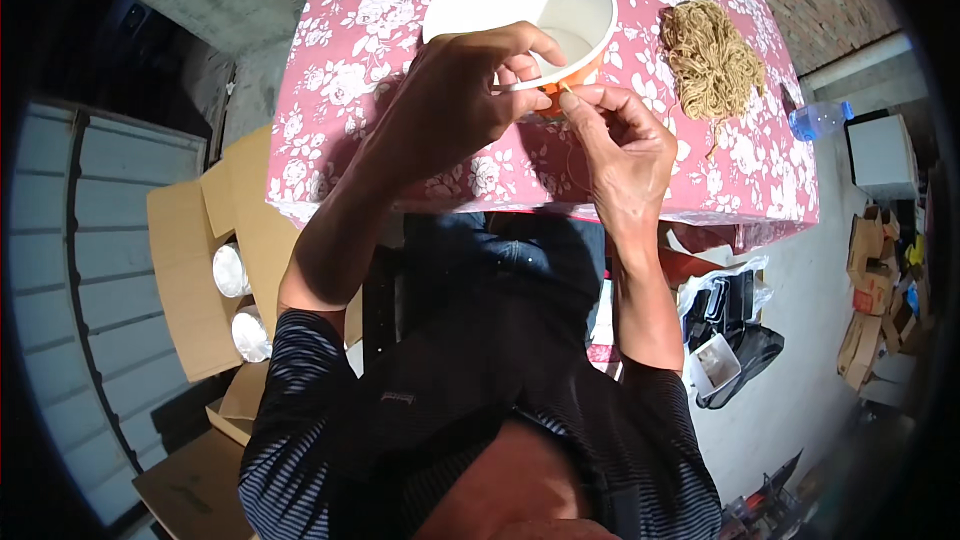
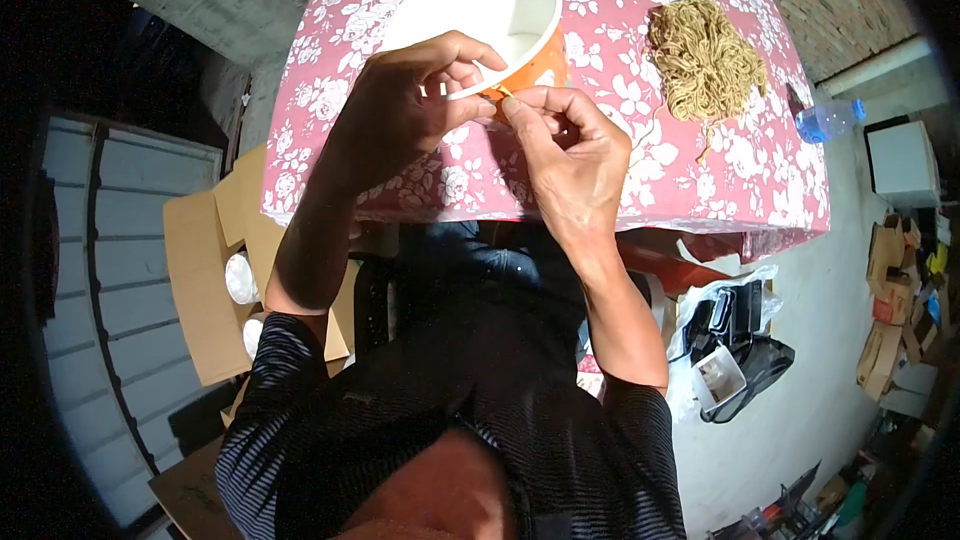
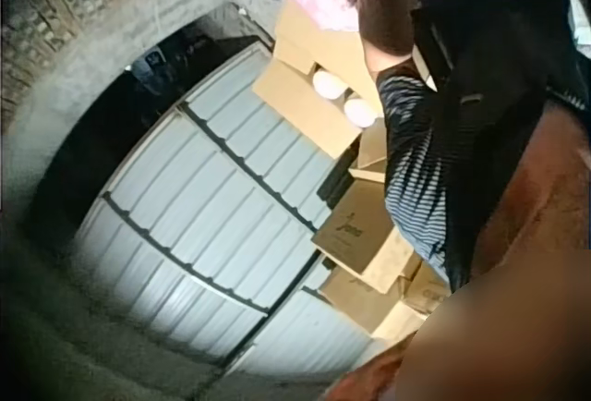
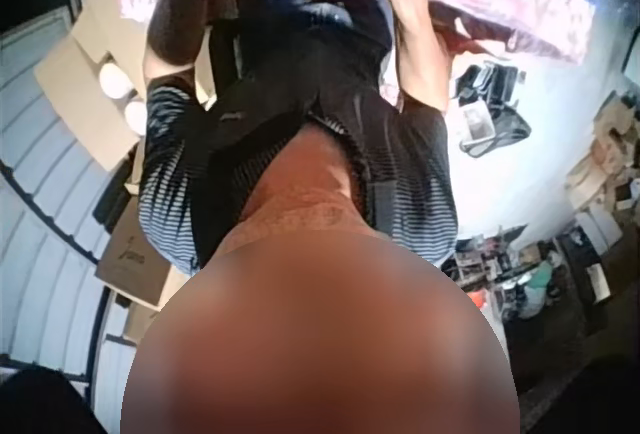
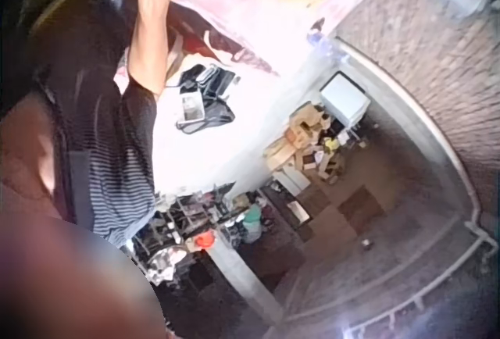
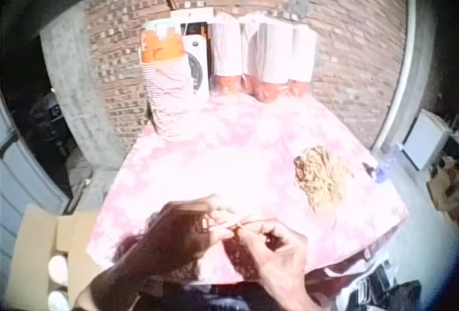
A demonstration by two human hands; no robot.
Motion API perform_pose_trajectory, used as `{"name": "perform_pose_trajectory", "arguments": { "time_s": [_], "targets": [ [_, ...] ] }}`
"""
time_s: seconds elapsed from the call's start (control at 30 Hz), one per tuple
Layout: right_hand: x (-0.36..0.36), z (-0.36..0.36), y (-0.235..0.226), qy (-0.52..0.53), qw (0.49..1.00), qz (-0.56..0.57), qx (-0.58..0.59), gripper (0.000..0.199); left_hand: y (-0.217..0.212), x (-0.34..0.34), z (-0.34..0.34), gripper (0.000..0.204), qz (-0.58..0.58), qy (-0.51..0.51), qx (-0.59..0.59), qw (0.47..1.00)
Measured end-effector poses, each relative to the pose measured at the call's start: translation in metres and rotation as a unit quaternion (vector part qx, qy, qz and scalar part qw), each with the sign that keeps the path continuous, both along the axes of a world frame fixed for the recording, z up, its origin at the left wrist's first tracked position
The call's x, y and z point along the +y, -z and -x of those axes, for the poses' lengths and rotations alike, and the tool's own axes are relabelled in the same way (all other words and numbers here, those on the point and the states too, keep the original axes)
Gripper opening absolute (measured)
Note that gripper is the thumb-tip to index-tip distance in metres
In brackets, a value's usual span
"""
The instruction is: Tying string to paper cups and packing them into bags and cardboard boxes.
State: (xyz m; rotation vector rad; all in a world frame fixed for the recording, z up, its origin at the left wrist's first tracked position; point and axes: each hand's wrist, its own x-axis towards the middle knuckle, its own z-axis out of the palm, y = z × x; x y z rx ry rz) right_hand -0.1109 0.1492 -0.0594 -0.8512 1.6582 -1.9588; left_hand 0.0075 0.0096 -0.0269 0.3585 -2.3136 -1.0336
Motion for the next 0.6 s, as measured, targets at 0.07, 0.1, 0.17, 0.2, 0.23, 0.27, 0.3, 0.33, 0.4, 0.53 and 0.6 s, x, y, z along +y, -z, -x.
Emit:
{"name": "perform_pose_trajectory", "arguments": {
  "time_s": [0.07, 0.1, 0.17, 0.2, 0.23, 0.27, 0.3, 0.33, 0.4, 0.53, 0.6],
  "targets": [
    [0.001, -0.002, 0.001, 0.007, 1.000, -0.005, 0.006, 0.008, 0.002, -0.001, 0.000, 0.026, 0.027, 0.005, 0.006, 1.000],
    [0.002, -0.003, 0.001, 0.011, 1.000, -0.010, 0.015, 0.007, 0.000, -0.001, -0.001, 0.025, 0.037, 0.001, -0.014, 0.999],
    [0.004, -0.003, 0.000, 0.021, 1.000, -0.007, 0.009, 0.007, -0.004, 0.001, 0.002, 0.024, 0.044, 0.004, -0.036, 0.998],
    [0.006, -0.003, -0.001, 0.019, 1.000, -0.016, 0.007, 0.007, -0.006, 0.003, 0.003, 0.023, 0.041, -0.005, -0.043, 0.998],
    [0.008, -0.003, -0.001, 0.017, 1.000, -0.024, 0.005, 0.008, -0.007, 0.005, 0.004, 0.022, 0.039, -0.015, -0.051, 0.998],
    [0.008, -0.003, 0.000, 0.018, 1.000, -0.013, 0.004, 0.008, -0.007, 0.007, 0.006, 0.022, 0.038, -0.011, -0.053, 0.998],
    [0.008, -0.003, 0.000, 0.023, 1.000, -0.014, 0.002, 0.008, -0.007, 0.008, 0.008, 0.021, 0.030, -0.014, -0.045, 0.998],
    [0.009, -0.002, -0.001, 0.021, 1.000, -0.021, 0.005, 0.009, -0.006, 0.009, 0.010, 0.019, 0.023, -0.018, -0.036, 0.999],
    [0.010, 0.000, -0.003, 0.018, 0.999, -0.038, 0.004, 0.010, -0.007, 0.009, 0.013, 0.018, 0.016, -0.017, -0.030, 0.999],
    [0.011, 0.002, -0.003, 0.024, 0.999, -0.037, -0.004, 0.010, -0.003, 0.003, 0.015, 0.016, 0.039, 0.001, -0.040, 0.998],
    [0.011, 0.002, -0.003, 0.013, 0.999, -0.030, -0.020, 0.009, -0.001, 0.001, 0.015, 0.015, 0.024, 0.012, -0.024, 0.999]
  ]
}}
